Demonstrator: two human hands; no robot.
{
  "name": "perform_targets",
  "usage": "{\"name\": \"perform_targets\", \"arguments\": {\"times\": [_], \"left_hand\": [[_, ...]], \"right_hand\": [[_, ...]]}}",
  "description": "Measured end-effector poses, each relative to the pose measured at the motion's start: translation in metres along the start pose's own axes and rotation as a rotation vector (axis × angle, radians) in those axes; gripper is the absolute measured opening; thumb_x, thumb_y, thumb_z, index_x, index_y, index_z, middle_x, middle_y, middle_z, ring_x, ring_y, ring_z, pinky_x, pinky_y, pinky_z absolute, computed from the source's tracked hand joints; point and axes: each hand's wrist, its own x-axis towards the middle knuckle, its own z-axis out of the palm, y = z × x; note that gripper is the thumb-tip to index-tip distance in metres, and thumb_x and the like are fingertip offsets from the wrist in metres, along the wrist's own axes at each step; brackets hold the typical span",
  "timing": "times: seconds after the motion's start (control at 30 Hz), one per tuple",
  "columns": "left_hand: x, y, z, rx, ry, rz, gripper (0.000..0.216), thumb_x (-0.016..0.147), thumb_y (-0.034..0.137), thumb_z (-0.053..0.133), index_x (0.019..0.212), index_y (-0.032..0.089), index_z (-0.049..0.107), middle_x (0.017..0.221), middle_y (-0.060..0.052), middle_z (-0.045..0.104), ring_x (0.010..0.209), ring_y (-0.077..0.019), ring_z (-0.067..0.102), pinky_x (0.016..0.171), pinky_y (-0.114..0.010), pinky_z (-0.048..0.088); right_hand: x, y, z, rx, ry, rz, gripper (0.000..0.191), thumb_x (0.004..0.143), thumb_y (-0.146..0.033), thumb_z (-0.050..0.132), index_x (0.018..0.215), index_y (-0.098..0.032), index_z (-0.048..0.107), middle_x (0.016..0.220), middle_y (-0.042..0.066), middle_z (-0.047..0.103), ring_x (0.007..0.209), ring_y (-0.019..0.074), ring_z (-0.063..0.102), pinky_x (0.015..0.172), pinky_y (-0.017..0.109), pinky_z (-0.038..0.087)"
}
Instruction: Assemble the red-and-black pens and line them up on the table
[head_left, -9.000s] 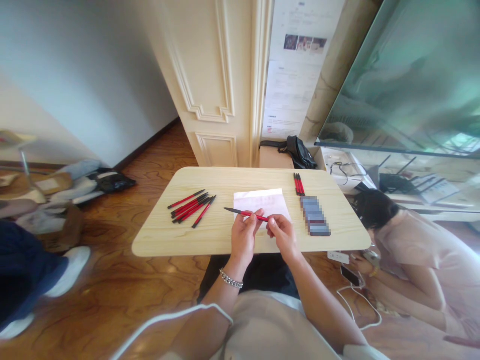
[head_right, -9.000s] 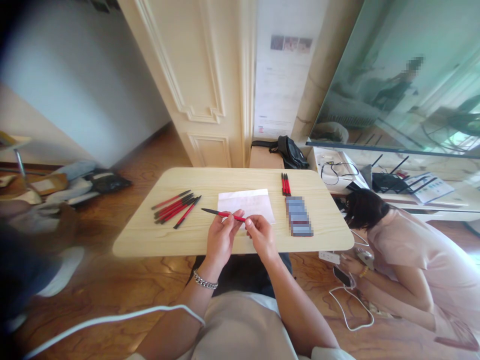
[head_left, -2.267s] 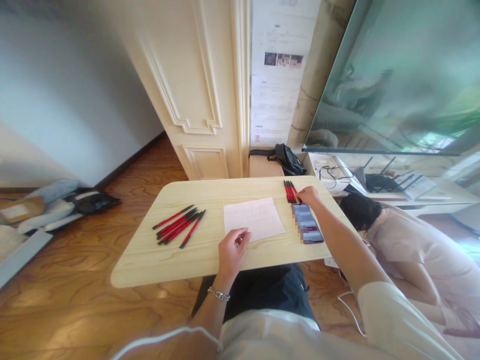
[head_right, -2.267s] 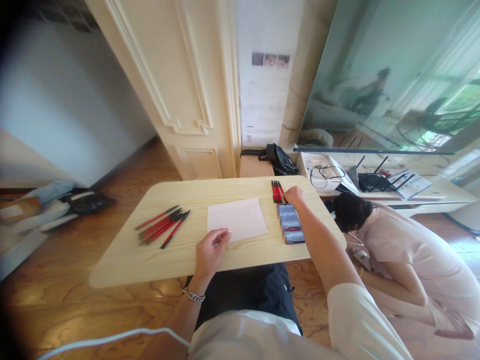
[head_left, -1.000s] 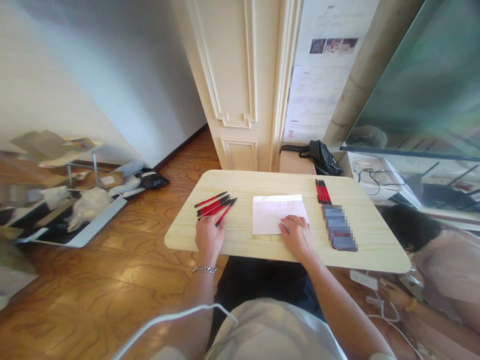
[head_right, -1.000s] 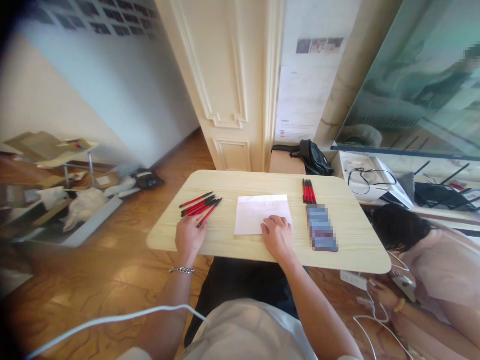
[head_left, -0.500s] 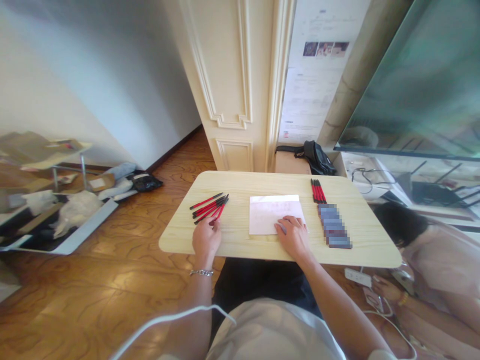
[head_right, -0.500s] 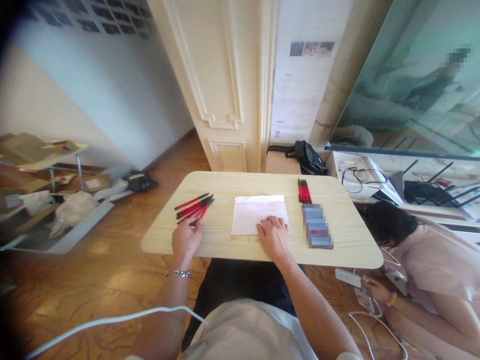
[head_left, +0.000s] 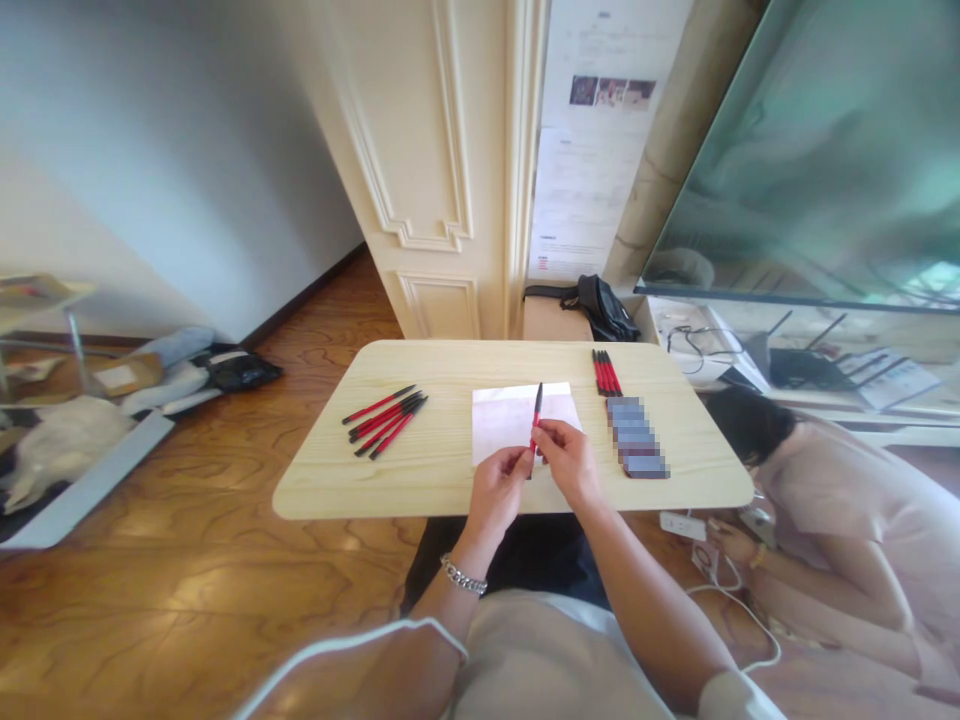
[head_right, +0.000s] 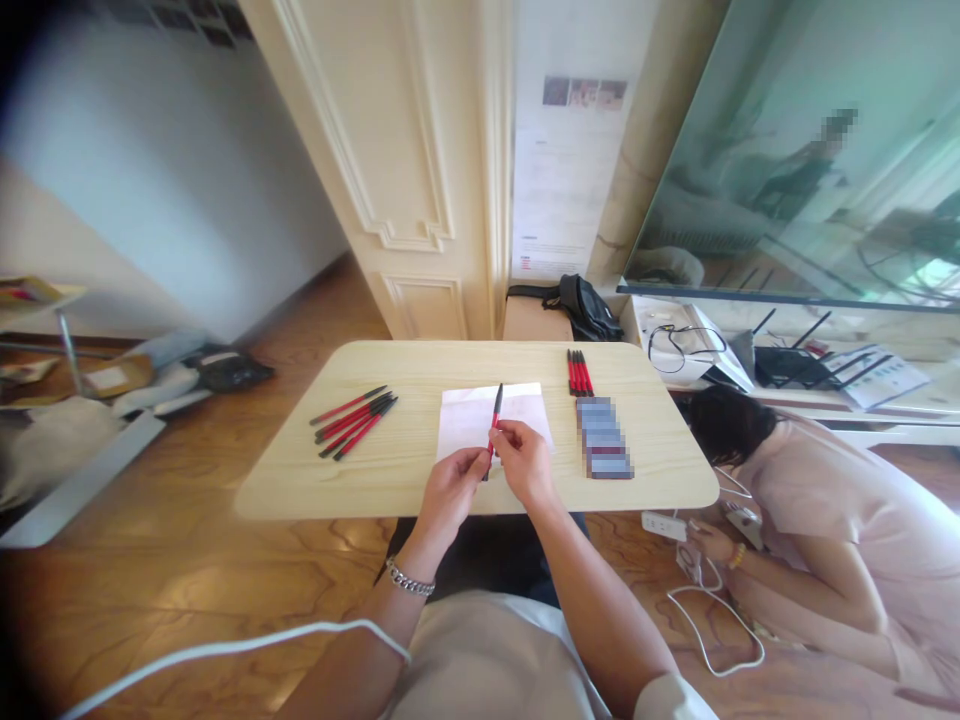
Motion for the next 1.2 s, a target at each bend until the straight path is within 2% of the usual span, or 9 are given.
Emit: {"name": "perform_targets", "arguments": {"times": [0.1, 0.3, 0.5, 0.77, 1.03, 1.2], "left_hand": [[0.001, -0.001, -0.006, 0.145, 0.017, 0.057, 0.033, 0.087, 0.045, 0.051, 0.092, 0.019, 0.070, 0.081, -0.003, 0.071, 0.070, -0.0160, 0.063, 0.067, -0.026, 0.048], [0.014, -0.017, -0.032, 0.524, 0.199, 0.238, 0.021, 0.086, 0.035, 0.054, 0.089, 0.021, 0.068, 0.085, -0.006, 0.069, 0.075, -0.0184, 0.061, 0.075, -0.032, 0.047], [0.021, -0.037, -0.041, 0.676, 0.268, 0.273, 0.017, 0.087, 0.029, 0.053, 0.087, 0.020, 0.067, 0.084, -0.007, 0.067, 0.080, -0.0223, 0.059, 0.080, -0.036, 0.045], [0.018, -0.039, -0.040, 0.686, 0.250, 0.284, 0.016, 0.086, 0.027, 0.053, 0.086, 0.021, 0.068, 0.083, -0.007, 0.067, 0.081, -0.0235, 0.059, 0.082, -0.038, 0.044], [0.016, -0.041, -0.044, 0.623, 0.312, 0.248, 0.017, 0.085, 0.031, 0.054, 0.087, 0.021, 0.068, 0.084, -0.007, 0.068, 0.080, -0.0213, 0.060, 0.080, -0.035, 0.046], [0.015, -0.041, -0.045, 0.609, 0.325, 0.227, 0.019, 0.085, 0.033, 0.054, 0.089, 0.020, 0.068, 0.084, -0.007, 0.067, 0.077, -0.0202, 0.060, 0.076, -0.034, 0.047]], "right_hand": [[0.008, 0.002, -0.006, -0.115, -0.017, 0.020, 0.038, 0.079, -0.047, 0.055, 0.096, -0.015, 0.068, 0.070, 0.003, 0.067, 0.059, 0.0147, 0.058, 0.055, 0.025, 0.044], [0.016, 0.003, -0.012, -0.619, -0.055, -0.008, 0.028, 0.083, -0.038, 0.054, 0.096, -0.021, 0.072, 0.074, 0.003, 0.071, 0.070, 0.0167, 0.063, 0.067, 0.026, 0.043], [0.015, 0.012, -0.003, -0.883, -0.102, -0.022, 0.026, 0.086, -0.036, 0.052, 0.098, -0.023, 0.071, 0.088, 0.007, 0.073, 0.084, 0.0216, 0.066, 0.073, 0.028, 0.043], [0.014, 0.012, -0.006, -0.835, -0.074, -0.015, 0.024, 0.085, -0.040, 0.053, 0.089, -0.023, 0.071, 0.084, 0.006, 0.073, 0.080, 0.0205, 0.066, 0.069, 0.027, 0.042], [0.003, 0.019, -0.030, -0.660, 0.204, -0.108, 0.040, 0.089, -0.049, 0.041, 0.083, -0.020, 0.067, 0.076, 0.005, 0.069, 0.068, 0.0174, 0.061, 0.064, 0.025, 0.040], [-0.001, 0.027, -0.036, -0.640, 0.224, -0.097, 0.043, 0.090, -0.049, 0.037, 0.084, -0.019, 0.067, 0.077, 0.007, 0.069, 0.068, 0.0181, 0.060, 0.064, 0.025, 0.040]]}}
